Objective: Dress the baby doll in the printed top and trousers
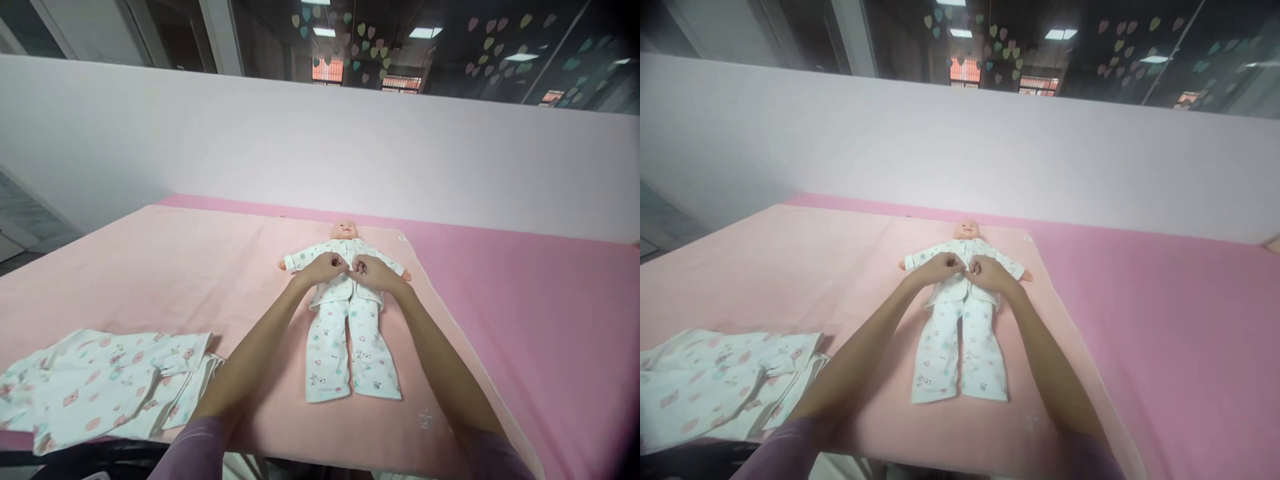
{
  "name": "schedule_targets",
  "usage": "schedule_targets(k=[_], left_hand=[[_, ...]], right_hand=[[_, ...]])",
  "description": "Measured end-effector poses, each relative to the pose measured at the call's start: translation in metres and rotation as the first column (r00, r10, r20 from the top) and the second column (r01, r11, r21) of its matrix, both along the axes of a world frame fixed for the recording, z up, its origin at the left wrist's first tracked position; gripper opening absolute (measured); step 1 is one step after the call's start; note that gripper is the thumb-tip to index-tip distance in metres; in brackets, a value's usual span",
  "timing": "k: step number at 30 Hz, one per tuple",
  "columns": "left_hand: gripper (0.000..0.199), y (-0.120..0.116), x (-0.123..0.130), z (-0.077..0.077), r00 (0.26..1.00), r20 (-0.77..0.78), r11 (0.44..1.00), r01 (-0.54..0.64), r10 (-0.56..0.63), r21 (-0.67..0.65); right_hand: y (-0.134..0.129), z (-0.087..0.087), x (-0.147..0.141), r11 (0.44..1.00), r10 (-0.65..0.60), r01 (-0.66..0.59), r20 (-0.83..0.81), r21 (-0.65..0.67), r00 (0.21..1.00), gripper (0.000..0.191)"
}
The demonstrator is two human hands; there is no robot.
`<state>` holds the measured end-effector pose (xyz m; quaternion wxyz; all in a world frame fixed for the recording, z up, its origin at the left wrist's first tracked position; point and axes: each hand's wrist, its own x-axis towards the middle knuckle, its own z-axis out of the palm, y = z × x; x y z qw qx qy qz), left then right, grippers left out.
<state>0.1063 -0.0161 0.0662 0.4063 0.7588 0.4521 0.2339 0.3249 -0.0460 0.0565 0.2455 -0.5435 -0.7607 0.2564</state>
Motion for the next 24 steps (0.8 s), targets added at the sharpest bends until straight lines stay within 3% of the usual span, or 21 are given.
schedule_targets(k=[3,10,15,19,24], left_hand=[[0.031,0.002,-0.003,-0.001,1.0,0.001,1.0,0.028,-0.028,-0.005],[0.036,0.007,-0.005,-0.004,0.996,0.026,0.996,0.086,-0.085,-0.032],[0.032,0.01,-0.01,-0.001,0.993,0.024,0.992,0.116,-0.116,-0.044],[0.037,0.013,-0.02,0.009,0.978,0.131,0.972,0.181,-0.162,-0.152],[0.046,0.013,-0.027,0.018,0.963,0.239,0.963,0.177,-0.127,-0.204]], right_hand=[[0.004,-0.001,0.015,0.989,0.084,-0.099,-0.135,-0.109,0.987,0.028],[0.006,-0.003,0.034,0.966,0.021,-0.099,-0.311,-0.237,0.95,0.036],[-0.002,0.001,0.025,0.975,-0.044,-0.035,-0.347,-0.218,0.937,0.038],[-0.01,0.009,0.019,0.971,-0.138,0.053,-0.366,-0.232,0.92,0.043],[-0.017,0.02,0.02,0.96,-0.226,0.143,-0.363,-0.242,0.904,0.046]])
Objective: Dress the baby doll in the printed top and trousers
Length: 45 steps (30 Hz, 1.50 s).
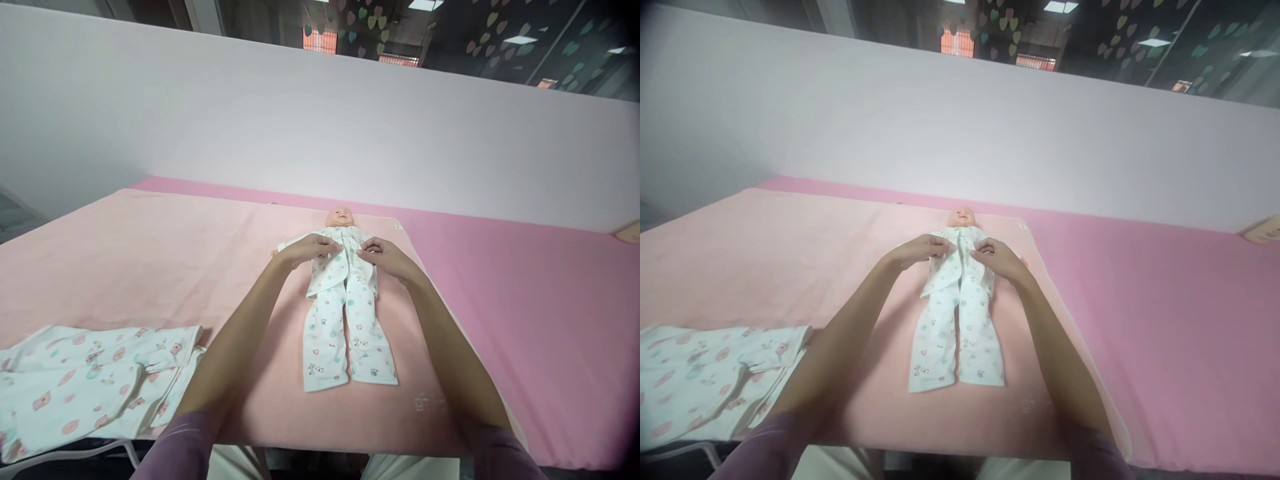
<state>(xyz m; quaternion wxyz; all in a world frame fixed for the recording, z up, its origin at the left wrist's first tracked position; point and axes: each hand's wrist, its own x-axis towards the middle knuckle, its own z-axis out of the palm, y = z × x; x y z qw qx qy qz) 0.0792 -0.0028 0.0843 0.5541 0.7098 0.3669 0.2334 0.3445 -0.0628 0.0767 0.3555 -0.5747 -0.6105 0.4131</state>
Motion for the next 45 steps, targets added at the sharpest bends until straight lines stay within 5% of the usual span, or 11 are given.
schedule_targets(k=[10,18,25,35,45], left_hand=[[0.04,-0.006,0.023,-0.017,0.993,-0.086,0.996,-0.071,0.075,0.051],[0.027,-0.006,0.022,-0.016,0.994,-0.097,0.998,-0.042,0.048,0.056],[0.026,-0.01,0.022,-0.01,0.996,-0.081,0.999,-0.047,0.048,0.022],[0.032,-0.009,0.022,-0.013,0.991,-0.095,0.996,-0.089,0.091,0.026],[0.023,-0.004,0.024,-0.022,0.992,-0.091,0.994,-0.084,0.089,0.064]], right_hand=[[0.002,-0.011,-0.017,1.0,0.009,-0.008,-0.072,0.021,0.997,0.048],[-0.003,-0.005,-0.022,0.989,0.125,-0.13,0.083,0.067,0.989,0.032],[0.003,-0.013,-0.012,0.993,0.07,-0.076,0.064,0.095,0.995,0.031],[0.005,-0.016,-0.014,0.951,0.058,-0.09,0.116,0.297,0.992,0.024],[0.004,-0.016,-0.013,0.958,0.045,-0.069,0.092,0.278,0.995,0.031]])
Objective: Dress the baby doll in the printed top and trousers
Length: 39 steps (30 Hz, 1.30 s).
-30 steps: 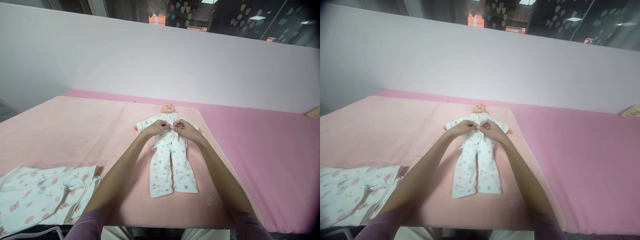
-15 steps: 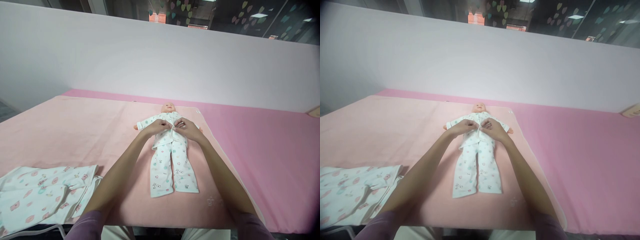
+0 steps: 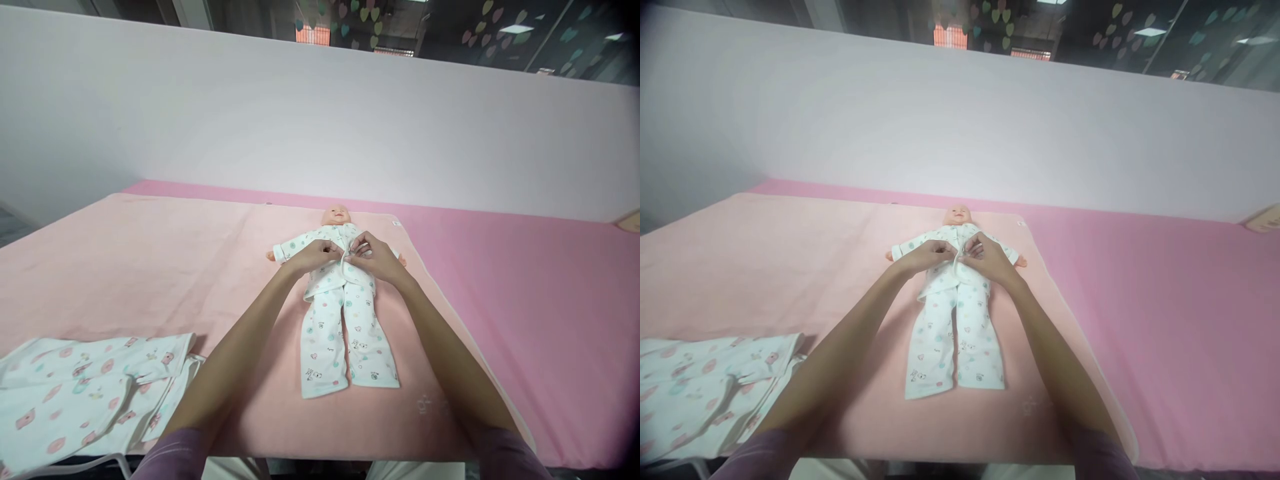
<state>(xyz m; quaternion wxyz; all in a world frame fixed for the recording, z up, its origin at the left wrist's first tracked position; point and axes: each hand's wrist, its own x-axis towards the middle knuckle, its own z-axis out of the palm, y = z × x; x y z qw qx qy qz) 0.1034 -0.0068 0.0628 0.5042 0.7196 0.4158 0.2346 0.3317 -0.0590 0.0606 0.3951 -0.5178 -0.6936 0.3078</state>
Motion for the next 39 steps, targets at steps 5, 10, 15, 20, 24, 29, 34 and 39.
schedule_targets(k=[5,10,15,20,24,29,34,39], left_hand=[[0.024,0.004,0.001,-0.005,1.0,0.005,1.0,0.01,-0.01,-0.005],[0.023,0.002,0.001,-0.003,1.0,-0.007,1.0,-0.002,0.001,-0.015],[0.021,-0.001,0.003,-0.002,0.999,0.038,1.0,0.015,-0.015,0.005],[0.024,-0.001,0.003,-0.003,1.0,0.022,1.0,-0.013,0.012,0.008],[0.024,0.0,0.003,-0.004,1.0,0.012,1.0,-0.014,0.014,0.014],[0.021,-0.001,0.004,-0.002,1.0,0.02,1.0,-0.017,0.016,0.018],[0.02,-0.003,0.004,0.001,0.999,0.031,1.0,-0.02,0.019,0.015],[0.019,-0.003,0.005,-0.003,0.999,0.038,0.999,-0.017,0.016,0.029]], right_hand=[[0.004,-0.007,0.0,0.999,-0.01,0.009,-0.013,-0.035,1.0,0.039],[0.006,-0.011,0.001,0.999,0.037,-0.037,-0.013,-0.027,0.999,0.034],[0.006,-0.008,0.006,0.995,0.073,-0.074,-0.019,-0.06,0.997,0.028],[0.006,-0.007,0.007,0.998,0.039,-0.04,-0.014,-0.057,0.999,0.027],[0.006,-0.007,0.005,0.998,0.051,-0.052,-0.024,-0.043,0.998,0.024],[0.006,-0.004,0.007,0.994,0.082,-0.085,-0.039,-0.063,0.996,0.023],[0.013,-0.014,0.007,0.994,0.018,-0.034,-0.154,-0.099,0.988,0.033],[0.02,-0.026,0.005,0.995,-0.033,0.015,-0.188,-0.096,0.982,0.045]])
